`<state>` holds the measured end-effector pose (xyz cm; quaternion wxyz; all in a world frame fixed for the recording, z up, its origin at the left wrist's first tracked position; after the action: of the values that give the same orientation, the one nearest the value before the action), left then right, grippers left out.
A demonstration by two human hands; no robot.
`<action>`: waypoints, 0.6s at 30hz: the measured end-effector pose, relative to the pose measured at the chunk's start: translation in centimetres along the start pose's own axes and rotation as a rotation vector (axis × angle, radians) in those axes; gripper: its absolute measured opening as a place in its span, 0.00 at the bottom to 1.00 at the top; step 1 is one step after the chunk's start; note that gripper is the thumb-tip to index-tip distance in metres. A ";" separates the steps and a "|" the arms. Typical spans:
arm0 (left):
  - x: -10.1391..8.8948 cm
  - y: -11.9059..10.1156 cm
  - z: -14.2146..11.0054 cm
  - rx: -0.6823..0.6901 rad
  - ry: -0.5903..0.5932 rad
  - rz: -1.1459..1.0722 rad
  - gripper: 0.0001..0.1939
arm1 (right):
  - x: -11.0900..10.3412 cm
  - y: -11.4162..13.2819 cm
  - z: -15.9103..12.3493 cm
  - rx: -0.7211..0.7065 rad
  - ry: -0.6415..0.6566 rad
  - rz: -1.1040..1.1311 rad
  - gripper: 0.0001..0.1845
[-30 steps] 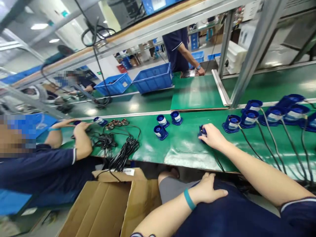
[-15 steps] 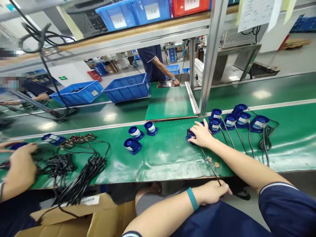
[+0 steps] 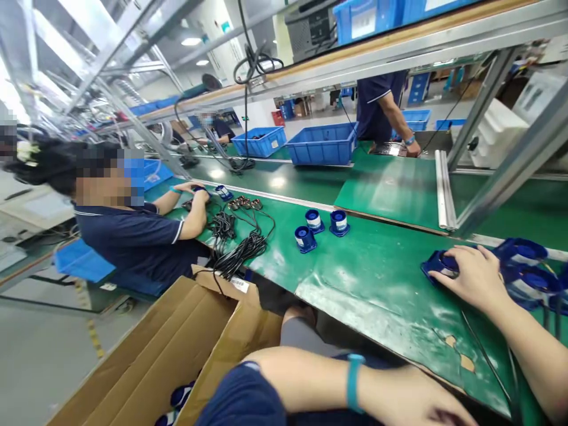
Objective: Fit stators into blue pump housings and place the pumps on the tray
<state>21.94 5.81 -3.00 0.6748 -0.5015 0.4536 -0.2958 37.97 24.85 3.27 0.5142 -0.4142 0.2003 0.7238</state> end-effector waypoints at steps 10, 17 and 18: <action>-38.5 6.8 -35.3 -1.132 -1.216 0.926 0.59 | -2.8 2.5 2.0 0.007 -0.250 0.061 0.33; -40.7 10.1 -36.7 -1.084 -1.143 0.472 0.27 | -3.4 18.1 7.3 -0.152 -0.153 0.404 0.17; -40.2 9.9 -36.0 -1.045 -1.149 0.435 0.23 | -2.9 20.5 7.9 -0.176 -0.119 0.457 0.17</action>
<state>-27.92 28.66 -2.71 0.5233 -0.7265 0.2031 0.3965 16.56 20.83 7.41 0.3099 -0.3580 0.1945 0.8590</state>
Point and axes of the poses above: each hand's wrist, its own z-axis towards the middle knuckle, its own x-axis out of the palm, y = z × x, the point moved 8 cm from there along z, towards the middle knuckle, and after that the axes turned 6 degrees about -x, right-handed, at the moved point
